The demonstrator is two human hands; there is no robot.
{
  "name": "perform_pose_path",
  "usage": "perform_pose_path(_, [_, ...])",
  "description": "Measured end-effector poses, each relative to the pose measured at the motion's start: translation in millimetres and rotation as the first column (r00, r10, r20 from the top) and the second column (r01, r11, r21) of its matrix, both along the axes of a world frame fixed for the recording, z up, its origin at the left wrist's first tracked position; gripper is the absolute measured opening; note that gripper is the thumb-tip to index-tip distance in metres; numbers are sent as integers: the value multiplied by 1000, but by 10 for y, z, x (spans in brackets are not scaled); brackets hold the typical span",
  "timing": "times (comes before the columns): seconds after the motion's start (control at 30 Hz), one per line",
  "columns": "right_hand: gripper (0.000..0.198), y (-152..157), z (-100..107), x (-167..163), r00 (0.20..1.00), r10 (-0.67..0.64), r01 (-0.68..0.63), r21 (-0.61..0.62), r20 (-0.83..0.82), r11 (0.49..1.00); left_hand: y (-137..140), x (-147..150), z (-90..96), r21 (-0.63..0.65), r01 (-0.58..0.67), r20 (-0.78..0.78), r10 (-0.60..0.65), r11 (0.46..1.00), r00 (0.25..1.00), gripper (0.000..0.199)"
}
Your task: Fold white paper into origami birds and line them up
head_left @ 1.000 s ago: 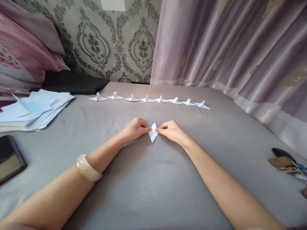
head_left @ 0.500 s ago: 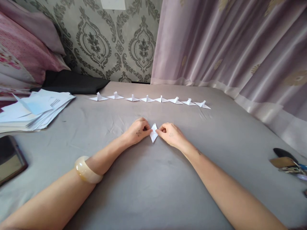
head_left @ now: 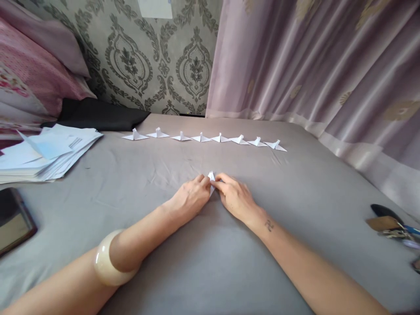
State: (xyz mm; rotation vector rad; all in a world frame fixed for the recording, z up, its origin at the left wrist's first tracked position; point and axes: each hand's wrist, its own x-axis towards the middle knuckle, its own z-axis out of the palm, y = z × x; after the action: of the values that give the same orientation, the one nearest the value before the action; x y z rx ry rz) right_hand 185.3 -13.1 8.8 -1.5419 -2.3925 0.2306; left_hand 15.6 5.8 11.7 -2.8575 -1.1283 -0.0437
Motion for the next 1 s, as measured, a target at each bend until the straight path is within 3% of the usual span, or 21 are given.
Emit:
perform_pose_path(0.17, [35,-57,66,18,988,80,-85,32,132,996,-24,8,12,-17,-8,50,9,1000,999,27])
perform_pose_path(0.3, [37,-71,95,38,993,56,-57,6,107,998,64,-67,-5,-145,-102,275,139,984,951,23])
perform_pose_path(0.43, [36,-26,62,86,998,-59,57,-43,-38,997,109,-86,-36,-255,-145,412,243,956,878,27])
perform_pose_path(0.53, [35,26,1,121,976,-123,111,-71,-179,991,74,-41,-59,-195,-171,393,237,966,888,31])
perform_pose_path(0.67, [38,80,-83,151,926,-131,89,-132,-353,987,28,20,-91,-119,-192,329,221,974,918,48])
perform_pose_path(0.8, [37,106,-107,147,840,-178,50,-253,-513,966,39,24,-118,-144,-229,339,265,963,903,42])
perform_pose_path(1.0, [42,52,-44,38,689,-343,-25,-494,-638,869,48,18,-134,-130,-257,374,287,958,882,23])
